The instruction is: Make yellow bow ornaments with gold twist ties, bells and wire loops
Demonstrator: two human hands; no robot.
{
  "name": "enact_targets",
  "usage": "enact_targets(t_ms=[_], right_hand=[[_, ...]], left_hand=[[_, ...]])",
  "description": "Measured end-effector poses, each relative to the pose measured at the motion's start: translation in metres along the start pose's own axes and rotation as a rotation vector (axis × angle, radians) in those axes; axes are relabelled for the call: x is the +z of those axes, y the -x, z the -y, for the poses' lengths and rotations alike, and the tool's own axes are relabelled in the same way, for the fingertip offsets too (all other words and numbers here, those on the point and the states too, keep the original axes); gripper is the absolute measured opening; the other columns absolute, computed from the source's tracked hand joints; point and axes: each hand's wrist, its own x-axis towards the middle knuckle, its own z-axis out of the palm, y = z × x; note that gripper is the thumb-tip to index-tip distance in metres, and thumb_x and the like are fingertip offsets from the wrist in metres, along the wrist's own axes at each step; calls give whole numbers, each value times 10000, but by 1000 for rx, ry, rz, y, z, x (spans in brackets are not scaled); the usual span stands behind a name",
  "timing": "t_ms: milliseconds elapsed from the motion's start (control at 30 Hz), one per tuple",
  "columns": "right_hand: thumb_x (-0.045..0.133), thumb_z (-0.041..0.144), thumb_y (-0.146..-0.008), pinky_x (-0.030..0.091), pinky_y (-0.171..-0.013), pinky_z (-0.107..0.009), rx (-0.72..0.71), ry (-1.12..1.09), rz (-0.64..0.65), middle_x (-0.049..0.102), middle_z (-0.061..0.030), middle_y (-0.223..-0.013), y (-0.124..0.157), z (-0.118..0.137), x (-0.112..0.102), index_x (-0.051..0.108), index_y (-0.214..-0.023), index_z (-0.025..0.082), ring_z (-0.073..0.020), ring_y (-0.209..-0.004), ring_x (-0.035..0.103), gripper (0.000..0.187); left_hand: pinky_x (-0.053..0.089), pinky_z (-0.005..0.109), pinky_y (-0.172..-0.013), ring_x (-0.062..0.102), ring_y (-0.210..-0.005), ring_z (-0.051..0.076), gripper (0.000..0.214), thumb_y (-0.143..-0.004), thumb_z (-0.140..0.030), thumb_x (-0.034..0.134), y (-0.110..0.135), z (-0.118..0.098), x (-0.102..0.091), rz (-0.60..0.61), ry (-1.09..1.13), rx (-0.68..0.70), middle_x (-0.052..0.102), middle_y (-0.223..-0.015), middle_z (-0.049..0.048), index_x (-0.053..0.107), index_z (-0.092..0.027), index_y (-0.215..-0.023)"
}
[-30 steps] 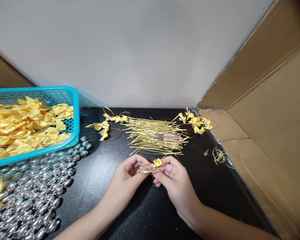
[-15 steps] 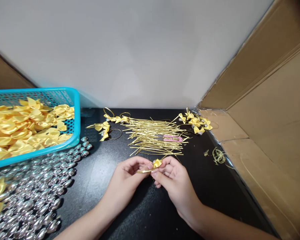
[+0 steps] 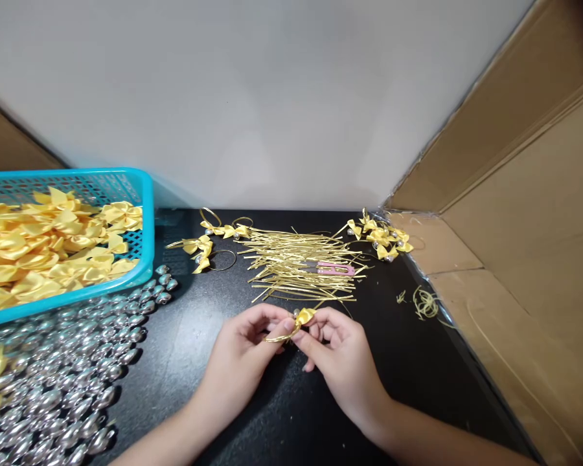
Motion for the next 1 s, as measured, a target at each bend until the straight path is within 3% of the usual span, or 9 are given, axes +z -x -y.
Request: enact_targets(t_ms=[233,367,433,533,600,700,833,1000], right_hand=[[685,336,-716,420,-416,-211,36,109,72,509,35,-560,-2,8,-4,589,-668,152,-84,-470,468,213],[663,274,-718,381,-456,-232,-26,220,51,456,53,-533,-5,12,-9,549,-638,173,-92,-478,443,172],[640,250,-739,401,-494,-249,-136,270,-8,482,37,-593,-5,15,-13,554,-694,180,-109,-525,461,120],[591,187,-782,463,-662,-310,-463,435,-33,567,-21,-810,-2,25,-19,617,-882,191,-160,-728,537,104],[566,153,-803,437,-820,-363,-656,605,113,573,-45,-963,0,33,-21,661,-964,224,-195,-916,531,200],[520,151,-857,384,-863,-386,-701,795,236,561,-43,-967,3,39,-21,696,-803,224,-206,-968,496,198],[593,189,-824,341,-755,-369,-723,925,58,556,-26,-793,1,32,-17,630,-607,182,-191,-827,486,221],[719,212,-742,296,-749,-366,-808,952,-109,566,11,-683,-3,22,-15,660,-595,207,-169,-738,488,158]], left_hand=[[461,189,-528,577,-573,112,120,-725,-284,711,-1,4,-2,-58,-85,64,697,-651,-2,713,-164,-732],[438,191,-481,543,-527,110,151,-731,-306,698,-2,5,-4,-116,-142,87,664,-594,-6,704,-156,-720],[438,194,-478,550,-524,114,156,-749,-310,685,-2,7,-6,-117,-187,113,666,-593,-3,704,-158,-726],[455,209,-496,589,-543,128,134,-784,-285,660,0,9,-6,-87,-309,192,699,-631,10,708,-168,-738],[470,222,-512,612,-553,137,116,-801,-251,641,1,10,-6,-52,-401,273,715,-655,16,708,-174,-746],[472,227,-500,613,-532,137,125,-826,-224,615,3,9,-6,-34,-507,393,708,-642,13,698,-171,-749],[469,219,-486,605,-510,124,123,-851,-191,597,6,9,-7,-64,-609,530,694,-649,9,690,-164,-775],[479,205,-491,614,-517,115,94,-844,-150,607,7,10,-7,-101,-646,631,683,-662,4,686,-162,-794]])
